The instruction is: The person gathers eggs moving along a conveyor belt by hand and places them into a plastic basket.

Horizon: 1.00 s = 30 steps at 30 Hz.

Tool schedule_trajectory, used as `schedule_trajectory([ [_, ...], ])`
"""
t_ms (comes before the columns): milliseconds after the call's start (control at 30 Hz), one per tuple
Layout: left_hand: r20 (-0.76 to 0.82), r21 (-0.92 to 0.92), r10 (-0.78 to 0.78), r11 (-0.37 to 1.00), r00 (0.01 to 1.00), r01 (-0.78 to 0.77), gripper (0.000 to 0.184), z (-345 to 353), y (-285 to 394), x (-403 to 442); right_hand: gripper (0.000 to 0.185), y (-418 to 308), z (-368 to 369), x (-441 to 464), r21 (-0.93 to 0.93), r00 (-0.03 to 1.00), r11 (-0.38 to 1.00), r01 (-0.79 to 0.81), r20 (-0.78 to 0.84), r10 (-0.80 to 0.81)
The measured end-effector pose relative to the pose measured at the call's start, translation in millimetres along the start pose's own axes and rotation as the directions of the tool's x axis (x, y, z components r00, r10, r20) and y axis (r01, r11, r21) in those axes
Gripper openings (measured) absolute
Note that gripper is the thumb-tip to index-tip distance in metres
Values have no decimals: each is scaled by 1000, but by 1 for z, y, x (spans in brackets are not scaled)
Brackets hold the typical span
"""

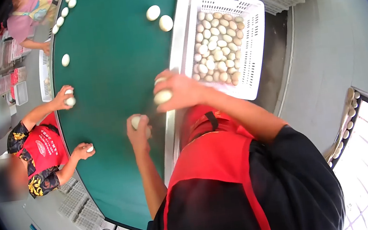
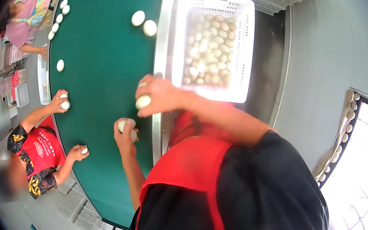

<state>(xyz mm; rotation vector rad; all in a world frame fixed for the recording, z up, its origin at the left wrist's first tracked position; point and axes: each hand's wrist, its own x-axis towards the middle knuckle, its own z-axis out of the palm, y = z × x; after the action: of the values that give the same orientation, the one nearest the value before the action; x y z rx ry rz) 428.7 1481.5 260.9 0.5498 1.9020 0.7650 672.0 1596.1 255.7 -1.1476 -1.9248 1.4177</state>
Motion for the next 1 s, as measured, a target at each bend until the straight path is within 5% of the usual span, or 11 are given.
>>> schedule_trajectory([
  [33,159,-168,70,985,985,-43,28,17,21,-9,36,29,-54,-19,272,990,953,-133,-6,139],
  [67,215,-149,107,986,971,-76,27,33,36,-17,31,31,-84,-34,423,938,849,-318,11,346],
  [133,370,-141,166,983,914,-121,27,74,51,-30,35,77,-118,-65,498,869,775,-389,-80,488],
  [267,657,0,102,991,747,-136,30,181,40,-34,55,175,-125,-118,77,735,743,-665,-106,670],
  [433,699,339,-143,929,701,-149,40,317,-21,-20,57,267,-81,-186,-262,719,683,-682,-72,691],
  [467,647,482,-171,847,744,-225,69,333,-33,-17,56,281,-77,-195,-297,701,658,-692,-56,711],
  [600,623,695,-220,596,750,-403,86,389,-93,-7,56,286,-77,-230,-314,535,490,-813,-73,841],
  [833,571,802,-227,360,789,-477,86,438,-122,-25,52,319,-69,-265,-510,613,502,-699,-64,788],
  [1000,549,832,-237,246,802,-497,92,457,-134,-31,53,328,-72,-280,-481,650,557,-677,-36,759],
])
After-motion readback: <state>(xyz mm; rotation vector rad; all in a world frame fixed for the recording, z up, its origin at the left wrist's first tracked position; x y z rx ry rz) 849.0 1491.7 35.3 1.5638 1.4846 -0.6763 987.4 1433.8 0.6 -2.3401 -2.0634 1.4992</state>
